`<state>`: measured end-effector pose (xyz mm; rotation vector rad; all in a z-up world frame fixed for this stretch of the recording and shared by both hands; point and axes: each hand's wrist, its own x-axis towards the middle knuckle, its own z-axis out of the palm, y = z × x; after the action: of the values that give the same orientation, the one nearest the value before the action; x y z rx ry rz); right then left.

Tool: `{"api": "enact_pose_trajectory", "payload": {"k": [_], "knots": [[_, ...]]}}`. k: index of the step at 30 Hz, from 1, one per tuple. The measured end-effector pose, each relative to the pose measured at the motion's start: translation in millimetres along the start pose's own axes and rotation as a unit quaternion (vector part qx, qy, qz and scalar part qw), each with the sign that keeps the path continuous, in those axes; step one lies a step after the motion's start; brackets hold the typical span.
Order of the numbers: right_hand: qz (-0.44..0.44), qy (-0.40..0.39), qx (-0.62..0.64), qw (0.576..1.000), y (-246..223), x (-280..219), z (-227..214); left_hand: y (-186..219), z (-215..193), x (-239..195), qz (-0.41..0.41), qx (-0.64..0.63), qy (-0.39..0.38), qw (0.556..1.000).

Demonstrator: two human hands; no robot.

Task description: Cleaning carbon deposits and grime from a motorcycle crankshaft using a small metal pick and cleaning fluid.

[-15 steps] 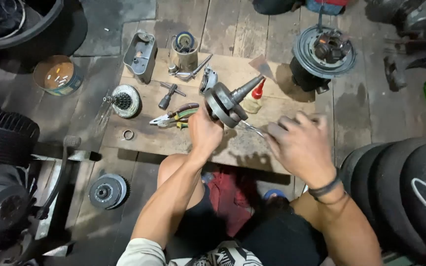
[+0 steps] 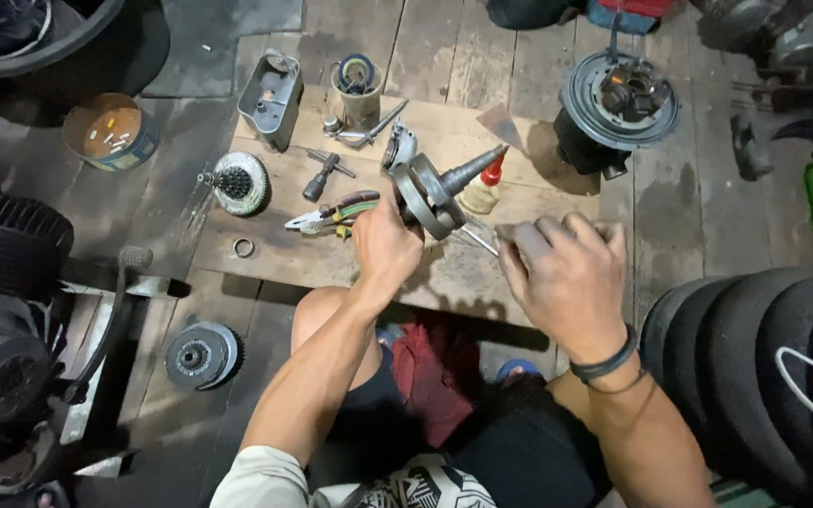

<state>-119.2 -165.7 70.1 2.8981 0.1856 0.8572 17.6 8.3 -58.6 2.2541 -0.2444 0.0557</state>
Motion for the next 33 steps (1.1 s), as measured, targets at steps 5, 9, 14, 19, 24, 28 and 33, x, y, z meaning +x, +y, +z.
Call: {"api": "enact_pose_trajectory", "payload": {"k": [5,9,14,19,24,28,33], "knots": [[-0.025,-0.019,-0.002,0.999,-5.4,-1.8,19.9,30.0,-16.7,-5.9,0.005,-0.027,0.009,1.000],[0.017,-0.018,0.028,0.999,3.1,-2.7,5.2,56.5,-36.4,-13.4,-0.003,-0.021,-0.004,1.000],[0.008,-0.068,0.058,0.996,4.0,-10.0,13.8,42.7,-23.6,-10.1,-0.004,-0.056,-0.009,0.998],[0.121,-0.161,0.141,0.969,40.8,-16.8,21.6,41.6,-27.0,-7.0,-0.008,-0.111,-0.001,0.994],[0.331,0.030,0.516,0.789,51.1,-26.5,80.6,35.0,-8.3,-10.5,-0.035,-0.212,-0.010,0.977],[0.338,0.060,0.553,0.759,26.0,-6.2,97.1,33.5,12.3,-13.5,-0.046,-0.281,-0.031,0.958],[0.214,0.106,0.418,0.876,19.6,24.1,69.3,42.4,4.9,-22.1,-0.053,-0.350,-0.107,0.929]]}}
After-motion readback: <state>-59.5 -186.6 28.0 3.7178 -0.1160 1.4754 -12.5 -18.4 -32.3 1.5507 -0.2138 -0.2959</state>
